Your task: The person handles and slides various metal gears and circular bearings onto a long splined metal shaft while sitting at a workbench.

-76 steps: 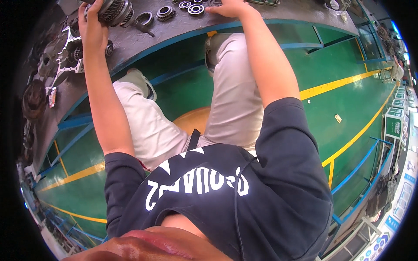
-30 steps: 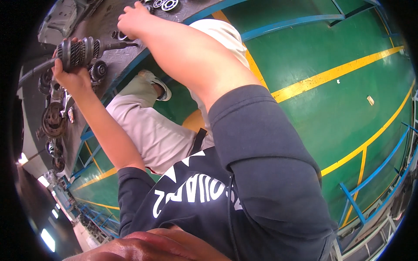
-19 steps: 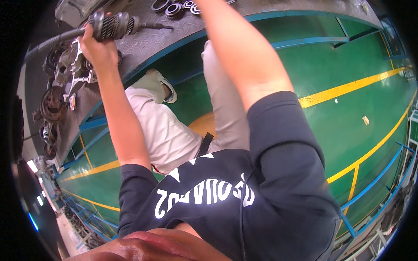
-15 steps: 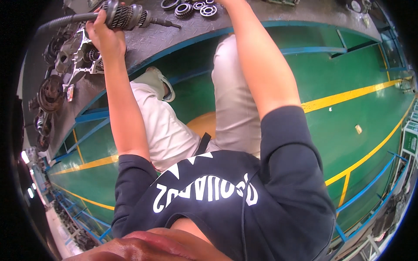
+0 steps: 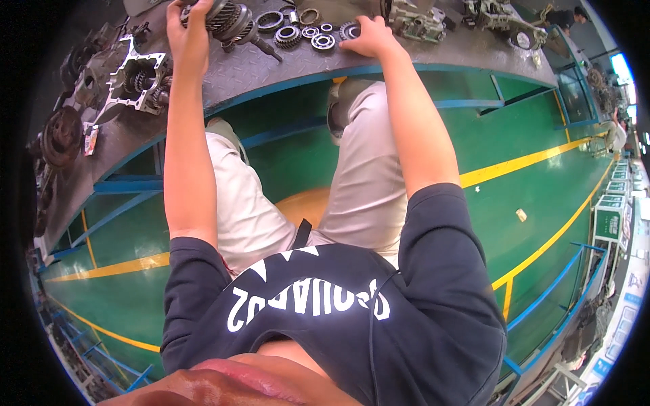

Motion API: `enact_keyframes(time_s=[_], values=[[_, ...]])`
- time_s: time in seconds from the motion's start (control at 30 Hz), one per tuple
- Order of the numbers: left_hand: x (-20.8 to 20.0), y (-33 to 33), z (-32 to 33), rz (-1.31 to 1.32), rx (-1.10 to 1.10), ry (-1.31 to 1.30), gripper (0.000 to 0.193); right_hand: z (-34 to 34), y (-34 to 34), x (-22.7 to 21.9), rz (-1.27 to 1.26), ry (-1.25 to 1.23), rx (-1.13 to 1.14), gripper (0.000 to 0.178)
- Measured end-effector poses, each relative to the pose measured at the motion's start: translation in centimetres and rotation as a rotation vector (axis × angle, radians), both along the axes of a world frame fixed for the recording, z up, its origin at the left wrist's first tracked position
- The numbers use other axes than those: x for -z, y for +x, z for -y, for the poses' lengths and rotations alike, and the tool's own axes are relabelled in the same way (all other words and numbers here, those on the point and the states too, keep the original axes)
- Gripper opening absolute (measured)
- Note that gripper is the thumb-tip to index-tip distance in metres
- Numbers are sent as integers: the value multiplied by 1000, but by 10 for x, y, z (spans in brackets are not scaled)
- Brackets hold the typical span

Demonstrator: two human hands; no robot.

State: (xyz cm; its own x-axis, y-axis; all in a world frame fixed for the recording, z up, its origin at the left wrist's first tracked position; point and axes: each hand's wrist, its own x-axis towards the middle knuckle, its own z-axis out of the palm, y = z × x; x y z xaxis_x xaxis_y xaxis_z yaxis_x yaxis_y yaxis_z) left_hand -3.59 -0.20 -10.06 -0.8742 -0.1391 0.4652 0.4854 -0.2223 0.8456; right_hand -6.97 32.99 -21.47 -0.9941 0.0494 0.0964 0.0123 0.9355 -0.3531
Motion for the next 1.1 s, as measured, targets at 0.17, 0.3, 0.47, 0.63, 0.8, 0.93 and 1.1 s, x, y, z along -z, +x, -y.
enact_keyframes(time_s=[0.17,0.3,0.47,0.63,0.8,0.93,1.1], values=[[4,-11,-10,-138,80,64,32,-3,1,-7,57,-46,16,97],[-3,2,-17,-94,90,11,43,2,7,-16,116,-66,32,98],[-10,12,-30,-167,98,81,46,1,7,-12,134,-42,26,101],[-6,5,-34,-130,78,138,28,0,3,-15,102,-84,5,98],[-3,-5,-34,-209,9,224,21,7,9,-24,21,-121,-7,87],[-10,2,-39,-214,-8,159,23,15,14,-36,28,-92,69,83],[-25,14,-47,-103,47,24,25,2,15,-33,7,-222,167,83]])
